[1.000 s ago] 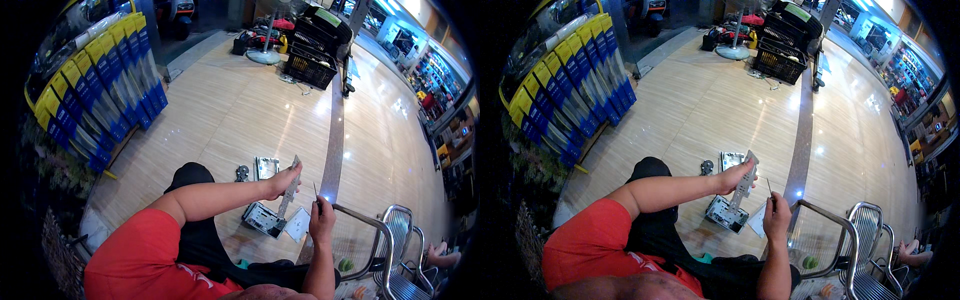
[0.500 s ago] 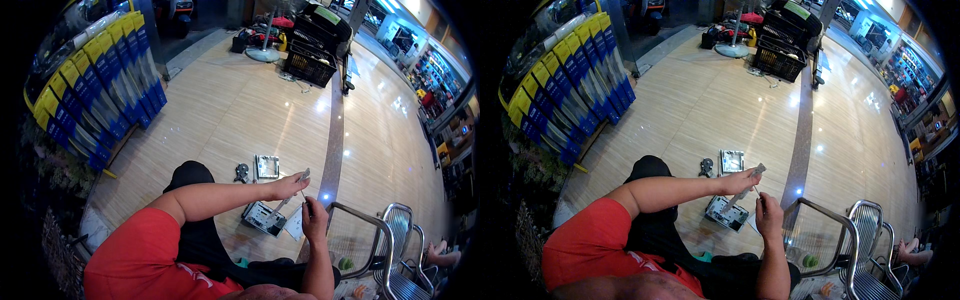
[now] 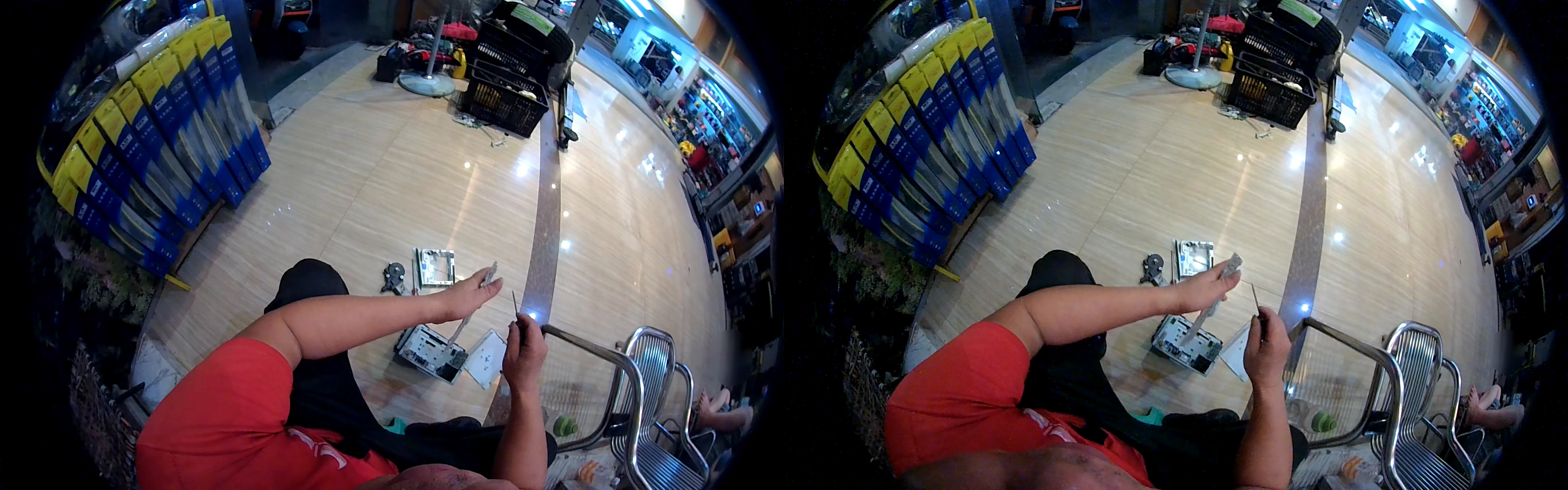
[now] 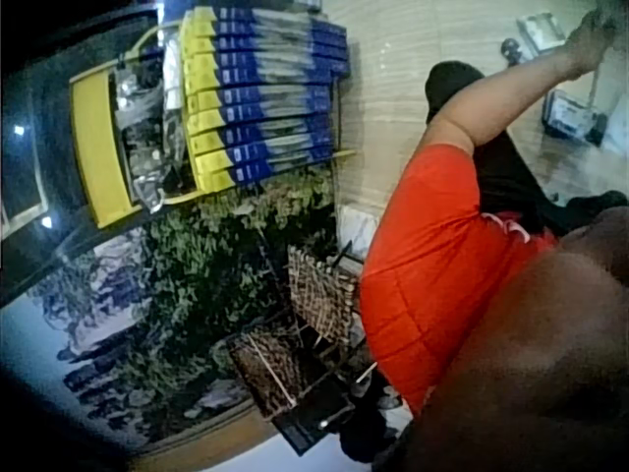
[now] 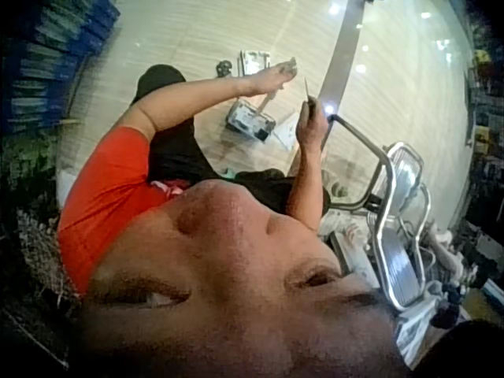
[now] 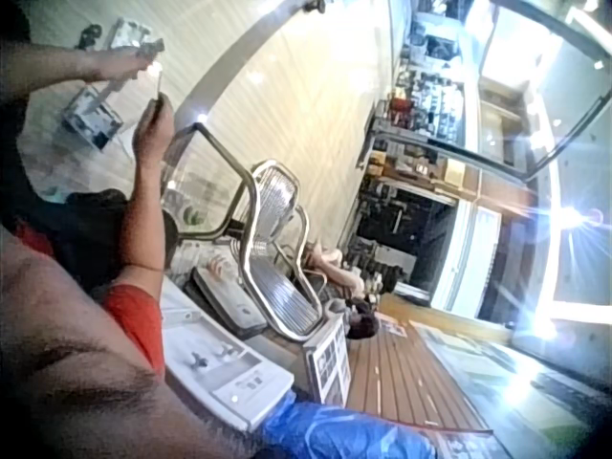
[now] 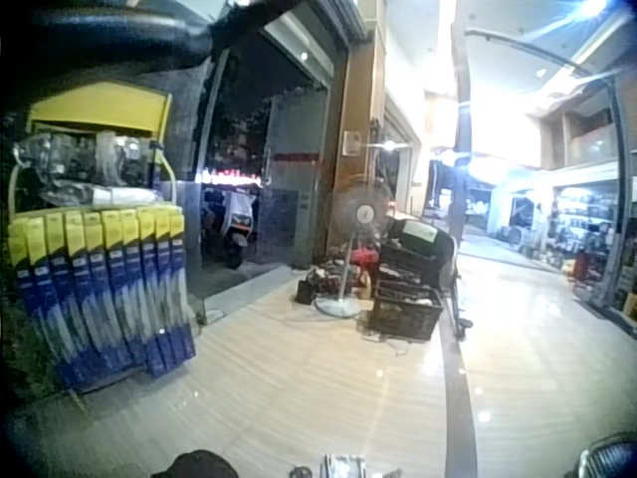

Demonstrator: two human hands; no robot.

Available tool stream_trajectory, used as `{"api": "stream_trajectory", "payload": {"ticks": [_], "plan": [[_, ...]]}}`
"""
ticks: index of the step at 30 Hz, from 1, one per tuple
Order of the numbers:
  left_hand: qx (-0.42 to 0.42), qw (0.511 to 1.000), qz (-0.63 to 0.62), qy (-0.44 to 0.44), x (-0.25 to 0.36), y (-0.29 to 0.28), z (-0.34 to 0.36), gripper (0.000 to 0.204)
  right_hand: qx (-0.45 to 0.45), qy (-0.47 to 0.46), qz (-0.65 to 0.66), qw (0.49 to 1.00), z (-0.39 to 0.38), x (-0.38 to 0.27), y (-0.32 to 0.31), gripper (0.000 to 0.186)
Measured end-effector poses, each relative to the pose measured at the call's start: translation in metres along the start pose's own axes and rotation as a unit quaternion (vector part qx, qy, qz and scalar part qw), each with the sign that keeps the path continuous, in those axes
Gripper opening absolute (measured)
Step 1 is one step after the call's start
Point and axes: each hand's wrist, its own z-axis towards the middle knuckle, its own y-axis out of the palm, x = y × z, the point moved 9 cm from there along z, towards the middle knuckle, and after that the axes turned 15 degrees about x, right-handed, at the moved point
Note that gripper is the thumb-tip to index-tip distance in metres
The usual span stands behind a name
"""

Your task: The person disassembles a car stereo unit by hand and with a small screwdriver, prying apart the metal casing and removing components while sitting on the floor.

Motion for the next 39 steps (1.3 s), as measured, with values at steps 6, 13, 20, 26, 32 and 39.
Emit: {"api": "stream_trajectory", "payload": {"ticks": [6, 13, 20, 26, 32, 39], "plan": [[0.008, 0.998, -0.048, -0.028, 0.013, 0.0, -0.007, 0.085, -0.122, -0.021, -0.004, 0.992, -0.017, -0.013, 0.025, 0.023], [-0.012, 0.999, -0.043, -0.03, 0.01, -0.003, -0.006, 0.084, -0.132, -0.019, -0.008, 0.991, -0.017, -0.013, 0.029, 0.022], [0.095, 0.981, -0.158, -0.053, 0.004, -0.017, 0.007, 0.069, -0.087, 0.006, 0.031, 0.996, -0.014, -0.016, 0.024, 0.017], [0.145, 0.957, -0.209, -0.138, -0.006, -0.029, 0.004, 0.064, -0.115, -0.044, 0.078, 0.989, -0.02, -0.037, 0.034, 0.013], [0.167, 0.949, -0.219, -0.152, -0.014, -0.033, 0.004, 0.072, -0.131, -0.021, 0.077, 0.988, -0.018, -0.035, 0.031, 0.021], [0.15, 0.944, -0.233, -0.178, -0.015, -0.03, 0.004, 0.07, -0.099, -0.07, 0.057, 0.991, -0.019, -0.038, 0.03, 0.027]]}}
